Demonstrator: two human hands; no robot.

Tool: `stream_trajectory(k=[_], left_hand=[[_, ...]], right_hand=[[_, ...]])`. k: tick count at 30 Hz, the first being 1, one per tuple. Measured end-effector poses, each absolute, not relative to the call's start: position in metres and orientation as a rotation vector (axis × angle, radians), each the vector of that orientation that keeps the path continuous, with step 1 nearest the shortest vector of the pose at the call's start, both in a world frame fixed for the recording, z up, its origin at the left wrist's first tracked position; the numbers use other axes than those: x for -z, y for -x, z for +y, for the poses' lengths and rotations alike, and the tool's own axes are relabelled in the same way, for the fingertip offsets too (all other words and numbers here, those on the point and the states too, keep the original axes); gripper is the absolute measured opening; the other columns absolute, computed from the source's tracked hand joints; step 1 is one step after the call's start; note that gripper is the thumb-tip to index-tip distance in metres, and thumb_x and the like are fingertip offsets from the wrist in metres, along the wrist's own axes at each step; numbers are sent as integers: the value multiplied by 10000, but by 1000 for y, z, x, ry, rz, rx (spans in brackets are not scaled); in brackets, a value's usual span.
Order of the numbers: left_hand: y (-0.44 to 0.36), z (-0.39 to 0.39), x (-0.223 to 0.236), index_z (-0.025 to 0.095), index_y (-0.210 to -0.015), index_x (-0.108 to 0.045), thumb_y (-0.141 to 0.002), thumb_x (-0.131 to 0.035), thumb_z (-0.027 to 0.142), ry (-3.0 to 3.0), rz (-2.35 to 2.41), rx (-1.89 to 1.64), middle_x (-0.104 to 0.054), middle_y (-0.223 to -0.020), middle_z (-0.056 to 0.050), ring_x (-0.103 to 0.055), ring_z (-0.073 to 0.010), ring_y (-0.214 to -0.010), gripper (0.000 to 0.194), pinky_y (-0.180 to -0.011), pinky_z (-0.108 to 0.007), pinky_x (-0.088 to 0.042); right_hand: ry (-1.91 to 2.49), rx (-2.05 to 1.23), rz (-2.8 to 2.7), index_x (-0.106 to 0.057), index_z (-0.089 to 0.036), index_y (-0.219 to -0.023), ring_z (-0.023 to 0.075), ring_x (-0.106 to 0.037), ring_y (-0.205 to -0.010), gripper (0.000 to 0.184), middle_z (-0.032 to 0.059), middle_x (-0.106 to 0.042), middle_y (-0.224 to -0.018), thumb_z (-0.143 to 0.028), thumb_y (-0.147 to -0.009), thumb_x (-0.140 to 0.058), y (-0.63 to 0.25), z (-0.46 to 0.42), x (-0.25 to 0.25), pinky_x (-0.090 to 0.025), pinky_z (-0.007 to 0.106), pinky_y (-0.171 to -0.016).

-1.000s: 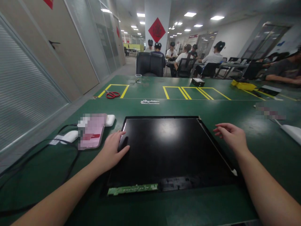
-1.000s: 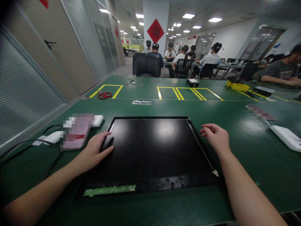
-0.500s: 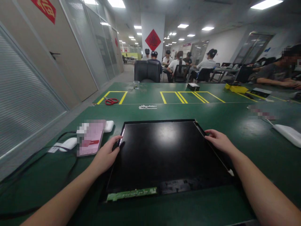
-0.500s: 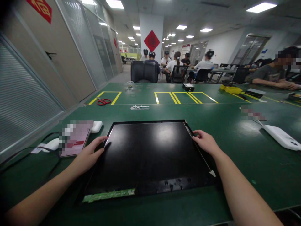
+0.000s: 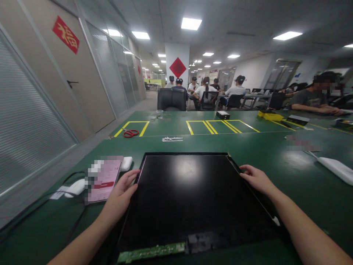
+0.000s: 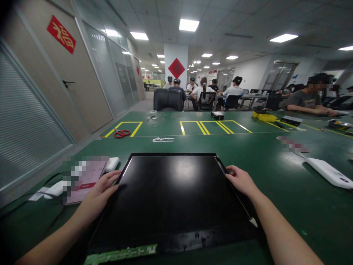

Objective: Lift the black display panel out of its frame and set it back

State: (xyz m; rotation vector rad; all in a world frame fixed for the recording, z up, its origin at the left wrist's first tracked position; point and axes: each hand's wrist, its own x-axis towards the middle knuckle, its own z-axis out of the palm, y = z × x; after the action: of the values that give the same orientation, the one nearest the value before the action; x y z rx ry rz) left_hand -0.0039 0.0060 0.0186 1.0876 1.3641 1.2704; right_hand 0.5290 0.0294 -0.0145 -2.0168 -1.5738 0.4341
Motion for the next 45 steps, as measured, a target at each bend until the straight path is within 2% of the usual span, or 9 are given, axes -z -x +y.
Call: stream_trajectory(k=[3, 8, 11, 15, 22, 27, 37, 42, 45], left_hand=[[7, 9, -10, 248, -1160, -700, -605, -930, 356, -966, 1331, -1370, -765, -1441, -126, -760, -366, -1248, 611, -905, -380, -655], [5, 13, 2, 231, -1120, -744, -778, -811, 131, -761, 1418, -1400, -778, -1411, -110, -812, -275, -1128, 363, -796, -286, -661], [0, 13, 0, 217, -1203, -732, -856, -757, 77, -660, 1412, -1380, -832, -1249, -121, -847, -250, -937, 375, -689, -275, -658], [-4, 11, -5, 222, -1372, -671, -933, -720, 89, -568, 1380, -1328, -846, -940, -91, -824, -253, -675, 461, -520, -276, -612], [-15, 2, -28, 180, -1416, -612, -1001, -616, 41, -506, 1334, -1301, -789, -727, -44, -758, -217, -522, 438, -485, -268, -608], [-21, -1, -40, 170, -1390, -614, -1011, -582, 33, -479, 1336, -1307, -780, -714, -35, -756, -208, -521, 405, -479, -252, -599], [-17, -2, -38, 207, -1422, -579, -944, -682, 67, -493, 1301, -1281, -801, -770, -30, -794, -230, -589, 509, -526, -262, -612], [-12, 2, -22, 234, -1346, -634, -902, -737, 62, -522, 1256, -1331, -791, -777, -4, -729, -166, -494, 488, -469, -214, -570], [-7, 4, -12, 254, -1369, -642, -884, -759, 56, -563, 1249, -1319, -817, -853, -15, -716, -161, -477, 537, -470, -243, -589]], right_hand=[[2020, -435, -1569, -790, -231, -1087, 231, -681, -700, 347, 20, -721, -747, -394, -814, -652, -529, 30, 16, -513, 338, -700], [2016, -444, -1560, -781, -227, -1070, 228, -676, -703, 335, 13, -712, -734, -388, -806, -652, -527, 29, 16, -508, 333, -698], [2012, -450, -1552, -778, -229, -1070, 232, -676, -711, 350, 15, -708, -742, -404, -797, -646, -527, 29, 17, -501, 340, -700], [2002, -481, -1544, -769, -234, -1068, 239, -671, -719, 361, 17, -702, -742, -420, -790, -632, -527, 29, 17, -501, 354, -714], [2008, -516, -1546, -758, -222, -1091, 241, -676, -726, 400, 26, -705, -760, -441, -789, -614, -528, 29, 15, -498, 357, -719], [2016, -531, -1542, -754, -230, -1077, 237, -687, -716, 364, 26, -725, -765, -425, -797, -626, -528, 29, 13, -506, 354, -721], [2004, -505, -1564, -784, -241, -1071, 248, -698, -699, 354, 24, -736, -745, -434, -803, -655, -530, 29, 12, -523, 360, -693], [2003, -505, -1545, -785, -239, -1062, 250, -701, -720, 350, 28, -735, -759, -422, -790, -664, -530, 29, 13, -528, 359, -710], [1993, -508, -1541, -777, -230, -1072, 241, -675, -683, 375, 16, -706, -725, -431, -784, -645, -529, 29, 14, -520, 360, -700]])
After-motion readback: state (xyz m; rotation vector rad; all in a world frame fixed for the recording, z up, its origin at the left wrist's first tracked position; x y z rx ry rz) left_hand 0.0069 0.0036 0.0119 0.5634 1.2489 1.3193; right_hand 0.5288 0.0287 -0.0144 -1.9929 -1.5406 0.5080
